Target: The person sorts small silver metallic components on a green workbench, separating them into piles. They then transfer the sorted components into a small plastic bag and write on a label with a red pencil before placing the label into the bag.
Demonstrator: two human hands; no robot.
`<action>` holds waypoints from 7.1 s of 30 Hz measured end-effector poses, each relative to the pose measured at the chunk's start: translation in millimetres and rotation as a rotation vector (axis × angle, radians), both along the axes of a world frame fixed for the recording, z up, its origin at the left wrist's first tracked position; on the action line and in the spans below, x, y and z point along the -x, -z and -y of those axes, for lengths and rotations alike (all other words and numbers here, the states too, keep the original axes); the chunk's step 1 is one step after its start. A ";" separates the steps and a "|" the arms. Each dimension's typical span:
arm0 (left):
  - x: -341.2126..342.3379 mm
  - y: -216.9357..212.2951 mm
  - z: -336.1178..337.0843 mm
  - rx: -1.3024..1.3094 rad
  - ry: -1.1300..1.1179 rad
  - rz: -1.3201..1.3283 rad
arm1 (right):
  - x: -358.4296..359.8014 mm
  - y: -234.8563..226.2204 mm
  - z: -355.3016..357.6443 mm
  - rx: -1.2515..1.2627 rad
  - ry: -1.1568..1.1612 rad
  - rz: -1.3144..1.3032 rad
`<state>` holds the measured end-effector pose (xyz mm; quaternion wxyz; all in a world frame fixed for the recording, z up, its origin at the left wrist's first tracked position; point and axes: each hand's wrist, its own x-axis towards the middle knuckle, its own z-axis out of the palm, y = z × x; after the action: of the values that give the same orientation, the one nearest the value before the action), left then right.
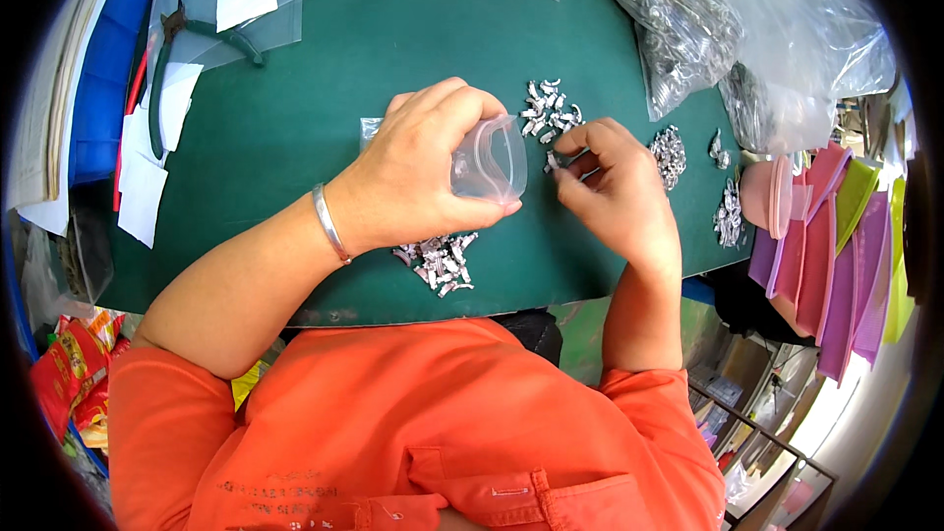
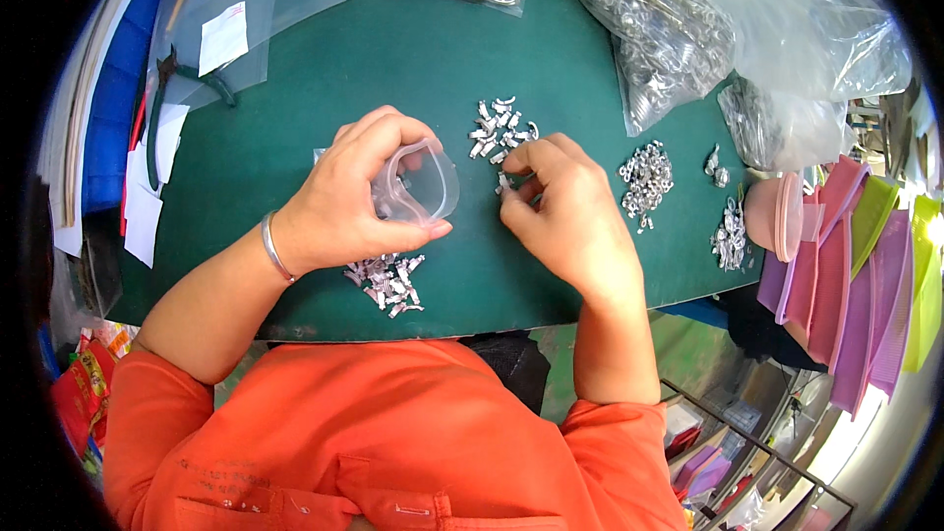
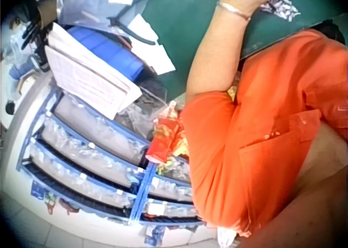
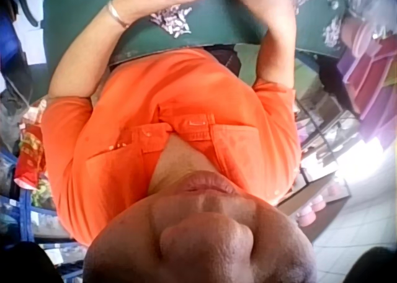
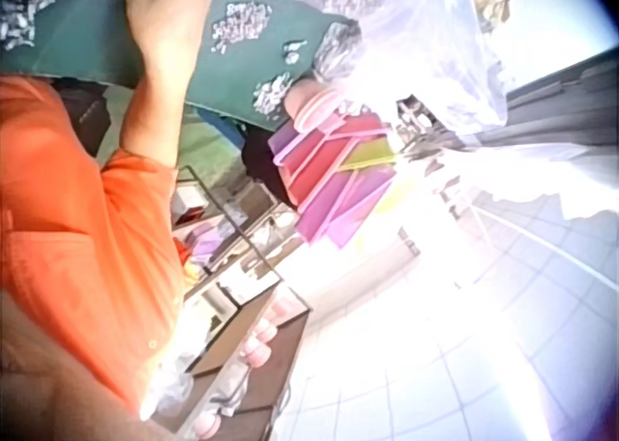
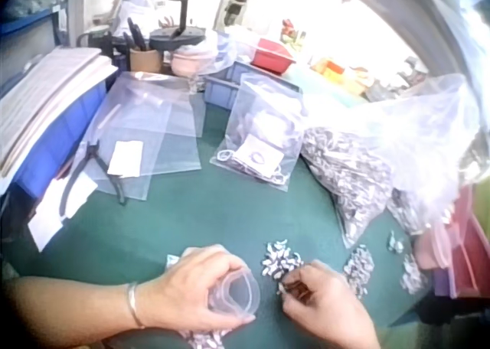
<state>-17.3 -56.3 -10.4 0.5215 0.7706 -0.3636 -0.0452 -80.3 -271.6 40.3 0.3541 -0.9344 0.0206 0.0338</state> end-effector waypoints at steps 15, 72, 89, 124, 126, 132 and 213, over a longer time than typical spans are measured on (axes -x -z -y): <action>0.1 -0.3 -0.8 -0.008 -0.006 0.001 | -5.5 15.3 -24.7 0.049 0.054 0.116; -0.1 -1.1 -1.0 -0.016 0.005 -0.003 | 2.1 14.7 17.8 0.050 -0.088 0.213; 0.4 -3.9 -1.8 -0.034 0.001 0.004 | 11.3 27.1 19.9 0.188 -0.020 0.257; 0.2 -2.7 -0.9 -0.010 0.003 0.003 | -11.3 52.9 -5.1 0.163 -0.034 0.574; -0.1 -2.3 -1.1 -0.011 0.004 0.008 | -10.1 51.2 -4.7 0.158 -0.028 0.556; 0.2 -2.0 -0.9 -0.007 0.005 0.013 | -10.7 49.2 -2.8 0.170 -0.024 0.541; 0.4 -2.2 -1.0 -0.009 -0.004 0.025 | -17.4 49.2 10.7 0.464 -0.233 0.567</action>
<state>-17.7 -55.2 -8.2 0.5137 0.7740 -0.3684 -0.0362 -63.0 -282.3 -8.8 0.1186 -0.9580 -0.1774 -0.1917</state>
